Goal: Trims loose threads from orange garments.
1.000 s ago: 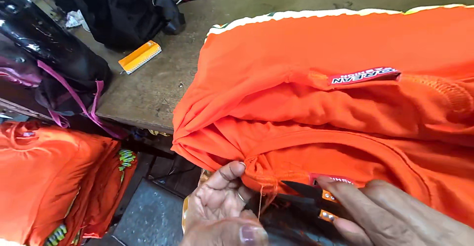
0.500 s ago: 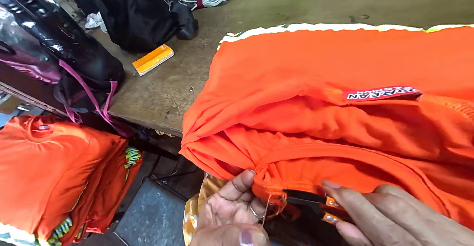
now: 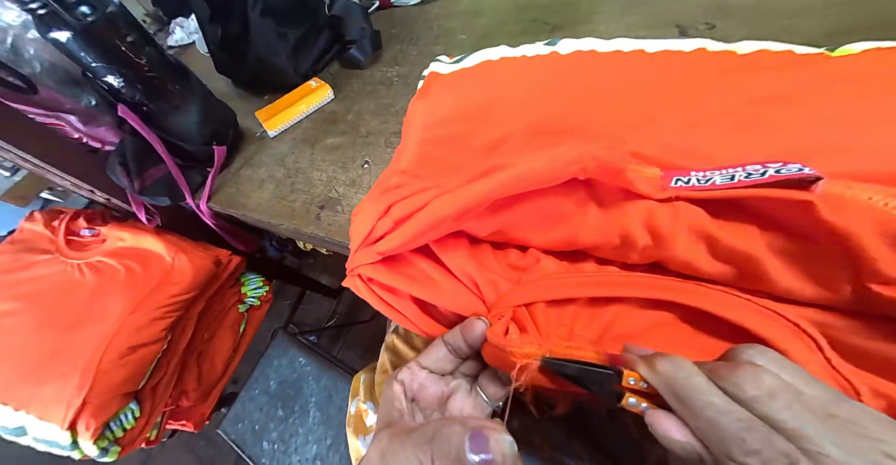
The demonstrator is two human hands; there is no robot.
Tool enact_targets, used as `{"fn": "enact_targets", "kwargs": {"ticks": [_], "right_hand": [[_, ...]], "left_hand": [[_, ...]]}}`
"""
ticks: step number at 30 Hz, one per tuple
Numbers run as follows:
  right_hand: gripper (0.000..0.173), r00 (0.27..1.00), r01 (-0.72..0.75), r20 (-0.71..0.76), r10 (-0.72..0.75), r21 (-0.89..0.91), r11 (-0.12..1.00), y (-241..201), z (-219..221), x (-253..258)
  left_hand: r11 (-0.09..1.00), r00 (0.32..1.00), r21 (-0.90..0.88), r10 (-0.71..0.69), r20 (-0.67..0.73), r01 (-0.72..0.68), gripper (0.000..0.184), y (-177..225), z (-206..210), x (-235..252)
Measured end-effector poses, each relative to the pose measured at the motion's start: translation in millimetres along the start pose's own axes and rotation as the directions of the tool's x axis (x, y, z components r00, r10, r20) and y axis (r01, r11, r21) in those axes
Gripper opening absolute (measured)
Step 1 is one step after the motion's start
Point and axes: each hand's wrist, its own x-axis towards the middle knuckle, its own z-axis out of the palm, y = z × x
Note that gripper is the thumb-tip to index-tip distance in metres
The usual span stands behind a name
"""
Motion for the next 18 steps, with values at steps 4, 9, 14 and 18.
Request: {"fn": "enact_targets", "kwargs": {"ticks": [4,9,14,18], "right_hand": [[0.037,0.999,-0.019,0.043,0.019,0.021,1.0,-1,-6,-2],[0.037,0.998,-0.012,0.06,0.01,0.024,1.0,-8,-7,0],[0.033,0.999,0.011,0.042,-0.011,-0.012,1.0,-11,-4,4],[0.03,0.999,0.009,0.031,-0.008,-0.047,0.999,-12,-4,4]], "left_hand": [[0.999,0.999,0.028,0.014,0.031,-0.015,0.044,-1,-2,0],[0.985,0.996,0.152,0.076,0.037,-0.081,0.044,-3,-1,-1],[0.955,0.991,0.268,0.131,0.018,-0.131,0.045,-4,0,-2],[0.947,0.99,0.287,0.142,0.022,-0.143,0.047,-6,-2,-3]]}}
